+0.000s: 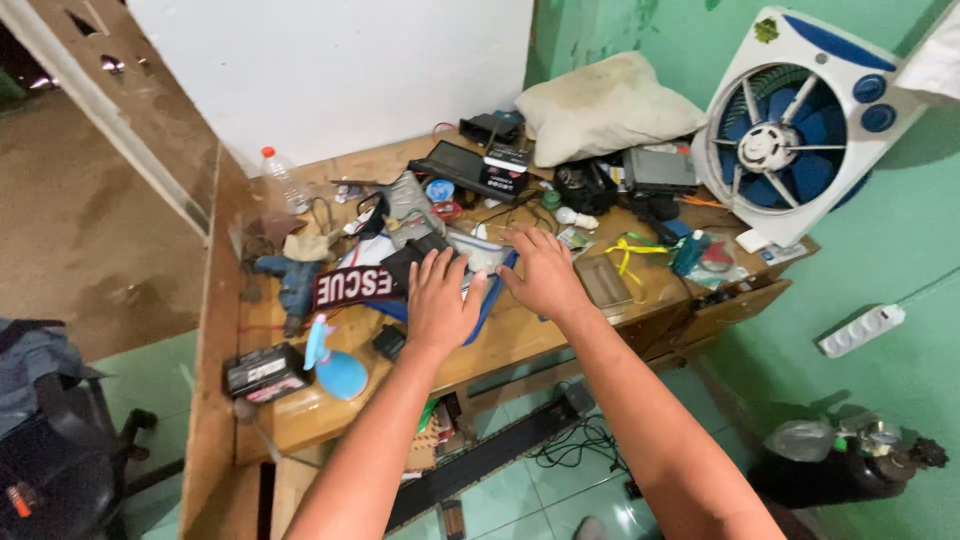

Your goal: Cleaning and organizing various small objects on a cluttered desk.

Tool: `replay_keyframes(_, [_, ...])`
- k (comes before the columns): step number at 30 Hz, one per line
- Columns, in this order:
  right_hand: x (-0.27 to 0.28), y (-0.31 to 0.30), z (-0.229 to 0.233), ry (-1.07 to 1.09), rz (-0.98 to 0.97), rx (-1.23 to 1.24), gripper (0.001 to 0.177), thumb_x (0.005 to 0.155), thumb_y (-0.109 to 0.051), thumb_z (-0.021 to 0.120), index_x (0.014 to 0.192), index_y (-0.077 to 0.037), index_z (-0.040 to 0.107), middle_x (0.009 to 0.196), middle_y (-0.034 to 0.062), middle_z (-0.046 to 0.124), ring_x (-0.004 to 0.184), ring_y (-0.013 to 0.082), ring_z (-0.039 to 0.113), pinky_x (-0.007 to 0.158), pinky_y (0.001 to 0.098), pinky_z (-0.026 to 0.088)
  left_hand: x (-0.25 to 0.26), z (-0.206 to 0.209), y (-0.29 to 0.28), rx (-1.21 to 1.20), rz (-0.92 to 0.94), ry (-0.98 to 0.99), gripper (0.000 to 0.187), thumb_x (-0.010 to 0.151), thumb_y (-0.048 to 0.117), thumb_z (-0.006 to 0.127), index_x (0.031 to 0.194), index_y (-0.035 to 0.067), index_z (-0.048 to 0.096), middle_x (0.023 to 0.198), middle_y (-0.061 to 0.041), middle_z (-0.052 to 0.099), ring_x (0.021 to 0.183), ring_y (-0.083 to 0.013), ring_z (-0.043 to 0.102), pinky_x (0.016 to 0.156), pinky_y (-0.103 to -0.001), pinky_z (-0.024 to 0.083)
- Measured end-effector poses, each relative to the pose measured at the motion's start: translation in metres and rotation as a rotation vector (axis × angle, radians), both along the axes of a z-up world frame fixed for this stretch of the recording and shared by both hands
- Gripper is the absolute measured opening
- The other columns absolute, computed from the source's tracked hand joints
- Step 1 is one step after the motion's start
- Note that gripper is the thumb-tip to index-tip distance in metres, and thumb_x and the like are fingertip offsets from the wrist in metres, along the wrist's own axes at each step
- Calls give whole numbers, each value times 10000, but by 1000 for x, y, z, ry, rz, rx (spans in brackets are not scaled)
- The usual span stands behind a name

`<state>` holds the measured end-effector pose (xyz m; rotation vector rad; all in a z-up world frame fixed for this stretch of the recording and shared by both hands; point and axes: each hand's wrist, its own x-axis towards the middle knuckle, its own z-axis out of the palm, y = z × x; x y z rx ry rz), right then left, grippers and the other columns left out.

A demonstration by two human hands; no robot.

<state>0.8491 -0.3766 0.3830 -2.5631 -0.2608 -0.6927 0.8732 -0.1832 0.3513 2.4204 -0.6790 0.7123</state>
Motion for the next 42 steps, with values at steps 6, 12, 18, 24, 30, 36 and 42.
replay_keyframes(6, [31, -57, 0, 11, 5, 27, 572, 842, -276, 777, 1364, -133, 592, 1438, 117, 553, 1341, 349, 483, 1097, 509, 367, 34, 6, -56, 8, 8, -18, 508, 1010, 455, 544, 1277, 40, 662, 1402, -196, 587, 1370, -406, 464, 1163, -599, 288])
replay_keyframes(12, [54, -104, -15, -32, 44, 78, 562, 837, -264, 786, 1351, -123, 608, 1433, 124, 564, 1327, 358, 504, 1088, 505, 375, 47, -10, -105, 27, 25, -3, 475, 1004, 445, 564, 1238, 45, 672, 1414, -202, 583, 1376, -419, 462, 1163, -612, 281])
replay_keyframes(18, [59, -130, -32, -15, 105, 154, 525, 878, -254, 764, 1357, -110, 608, 1442, 124, 573, 1337, 359, 516, 1120, 482, 399, 34, -29, -135, 32, 39, 77, 480, 1017, 437, 570, 1256, 31, 660, 1404, -211, 586, 1367, -414, 469, 1163, -623, 296])
replay_keyframes(24, [71, -131, -42, 1, 114, 160, 528, 865, -255, 769, 1348, -109, 613, 1447, 129, 555, 1348, 365, 500, 1120, 497, 380, 48, -40, -139, 57, 44, 47, 464, 1006, 417, 579, 1257, 36, 666, 1349, -222, 596, 1339, -414, 478, 1140, -629, 294])
replay_keyframes(30, [74, -121, -45, -30, 44, 186, 533, 863, -260, 768, 1358, -134, 618, 1451, 117, 554, 1353, 364, 494, 1110, 507, 381, 59, -32, -134, 34, -10, 104, 459, 1004, 414, 574, 1259, 42, 660, 1352, -190, 600, 1358, -410, 470, 1142, -607, 304])
replay_keyframes(36, [57, -123, -51, 2, -88, 272, 512, 862, -280, 766, 1340, -156, 627, 1460, 111, 559, 1332, 339, 512, 1115, 484, 397, 71, -30, -136, 31, -122, 102, 469, 1010, 413, 574, 1280, 38, 656, 1358, -188, 595, 1346, -401, 480, 1151, -609, 296])
replay_keyframes(42, [32, -144, -69, 14, -249, 261, 513, 864, -245, 767, 1344, -124, 633, 1436, 113, 571, 1344, 366, 500, 1119, 500, 354, 72, -50, -153, 38, -211, 106, 458, 1008, 422, 582, 1238, 33, 658, 1374, -200, 599, 1328, -403, 495, 1159, -598, 312])
